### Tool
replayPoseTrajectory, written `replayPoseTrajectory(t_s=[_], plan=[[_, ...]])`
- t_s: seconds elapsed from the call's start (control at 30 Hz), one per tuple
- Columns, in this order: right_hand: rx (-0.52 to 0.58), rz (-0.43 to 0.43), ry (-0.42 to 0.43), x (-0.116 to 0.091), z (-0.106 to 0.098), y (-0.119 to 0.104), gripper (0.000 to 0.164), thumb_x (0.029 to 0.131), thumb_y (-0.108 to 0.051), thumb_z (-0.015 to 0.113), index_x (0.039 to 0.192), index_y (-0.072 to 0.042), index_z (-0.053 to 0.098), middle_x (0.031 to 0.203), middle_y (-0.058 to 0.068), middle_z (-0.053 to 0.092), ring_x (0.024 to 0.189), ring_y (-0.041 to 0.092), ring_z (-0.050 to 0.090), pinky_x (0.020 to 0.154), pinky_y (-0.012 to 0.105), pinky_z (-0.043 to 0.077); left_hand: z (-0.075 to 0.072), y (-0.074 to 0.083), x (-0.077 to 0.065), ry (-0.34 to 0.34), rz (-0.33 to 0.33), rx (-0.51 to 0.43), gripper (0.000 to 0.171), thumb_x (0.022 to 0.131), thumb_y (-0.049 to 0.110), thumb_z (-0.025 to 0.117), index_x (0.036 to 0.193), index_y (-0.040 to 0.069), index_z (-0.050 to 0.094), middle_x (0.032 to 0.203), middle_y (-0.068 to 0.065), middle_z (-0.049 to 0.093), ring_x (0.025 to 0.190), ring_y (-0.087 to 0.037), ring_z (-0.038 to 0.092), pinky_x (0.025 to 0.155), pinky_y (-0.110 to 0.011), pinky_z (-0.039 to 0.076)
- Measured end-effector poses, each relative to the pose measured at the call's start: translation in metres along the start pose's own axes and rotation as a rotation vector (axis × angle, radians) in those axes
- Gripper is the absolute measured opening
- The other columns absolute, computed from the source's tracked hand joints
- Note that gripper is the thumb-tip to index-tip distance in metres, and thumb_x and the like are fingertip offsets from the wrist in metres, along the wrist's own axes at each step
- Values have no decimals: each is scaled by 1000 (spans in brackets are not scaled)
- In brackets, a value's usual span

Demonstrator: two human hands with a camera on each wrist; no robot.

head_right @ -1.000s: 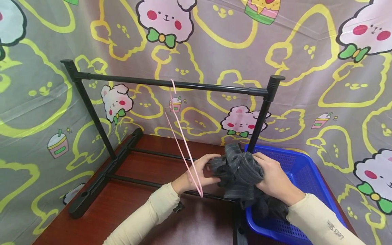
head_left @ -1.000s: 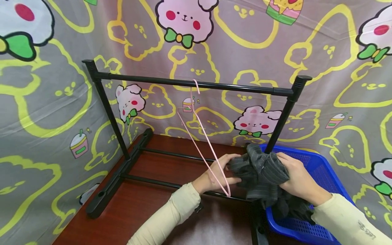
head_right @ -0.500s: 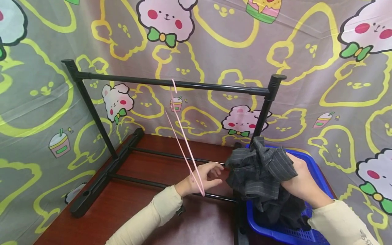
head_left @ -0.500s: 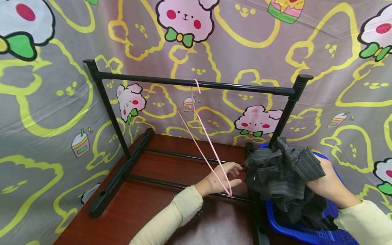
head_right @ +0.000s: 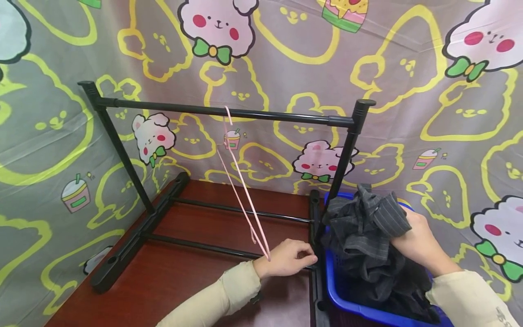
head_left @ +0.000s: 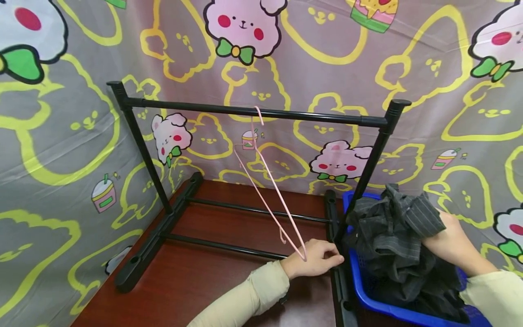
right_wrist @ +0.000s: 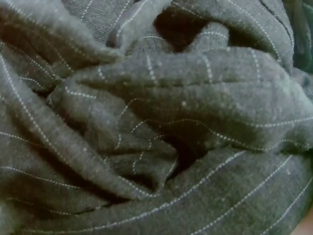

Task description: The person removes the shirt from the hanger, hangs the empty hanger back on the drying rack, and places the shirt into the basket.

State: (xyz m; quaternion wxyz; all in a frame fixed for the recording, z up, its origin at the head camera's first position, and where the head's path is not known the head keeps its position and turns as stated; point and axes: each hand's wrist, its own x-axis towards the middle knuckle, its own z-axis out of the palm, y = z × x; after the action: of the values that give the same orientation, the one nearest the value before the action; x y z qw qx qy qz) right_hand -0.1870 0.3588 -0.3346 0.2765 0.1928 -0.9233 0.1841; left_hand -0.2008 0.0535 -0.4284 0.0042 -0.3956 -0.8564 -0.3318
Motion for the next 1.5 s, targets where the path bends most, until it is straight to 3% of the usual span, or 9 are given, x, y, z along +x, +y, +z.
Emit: replayPoseTrajectory(t_s=[0.17,0.3,0.47,0.67,1.0,1.1,1.27,1.4,1.5], plan=[[12,45,-29,2,7,10,27,68,3,64,95,11,61,85,28,63,75,46,58,57,46,44,14,10,2,-60,-129,22,24,95,45,52,93,27,69,73,22,56,65,8,49,57,-11,37],[11,79,-36,3,15,17,23,65,1,67,87,7,62,82,26,63,73,47,58,58,51,44,19,16,3,-94,-166,45,25,94,48,51,89,29,67,67,22,52,60,6,48,52,-14,37],[2,148,-100,4,27,23,25,65,-3,72,86,6,61,83,26,63,77,49,59,65,57,44,24,19,2,-101,-171,69,23,91,47,57,85,27,66,64,23,50,56,8,46,51,-12,36],[-36,212,-286,10,38,32,22,74,-15,73,85,0,60,80,17,63,75,42,60,63,55,45,26,20,2,-95,-149,57,20,90,43,60,82,25,66,64,23,50,56,10,46,52,-10,36],[-123,276,-528,17,52,47,58,76,-19,71,115,16,45,99,37,51,92,55,51,72,61,41,27,21,3,-127,-118,26,20,91,41,59,82,24,66,62,21,50,57,8,46,52,-10,36],[-139,236,-546,17,56,43,77,78,-16,73,133,15,29,105,42,42,90,57,49,72,62,41,27,21,4,-133,-113,18,20,92,40,59,82,23,65,63,21,50,56,8,46,52,-10,37],[-172,34,-472,16,59,34,107,71,-5,79,150,-3,7,124,43,29,101,62,42,76,67,39,26,22,4,-137,-108,8,20,92,39,59,82,22,64,63,20,50,56,7,46,52,-10,36],[-171,-79,-507,16,59,30,104,71,-7,80,152,-11,15,135,39,22,112,62,36,82,69,36,25,22,4,-139,-112,15,20,92,39,59,82,23,63,63,19,50,56,7,46,51,-11,36],[-154,-101,-570,17,59,27,89,75,-28,79,147,-8,31,138,37,23,114,60,37,85,68,35,26,22,5,-147,-118,21,20,92,39,58,81,23,62,62,18,50,55,6,46,50,-11,36]])
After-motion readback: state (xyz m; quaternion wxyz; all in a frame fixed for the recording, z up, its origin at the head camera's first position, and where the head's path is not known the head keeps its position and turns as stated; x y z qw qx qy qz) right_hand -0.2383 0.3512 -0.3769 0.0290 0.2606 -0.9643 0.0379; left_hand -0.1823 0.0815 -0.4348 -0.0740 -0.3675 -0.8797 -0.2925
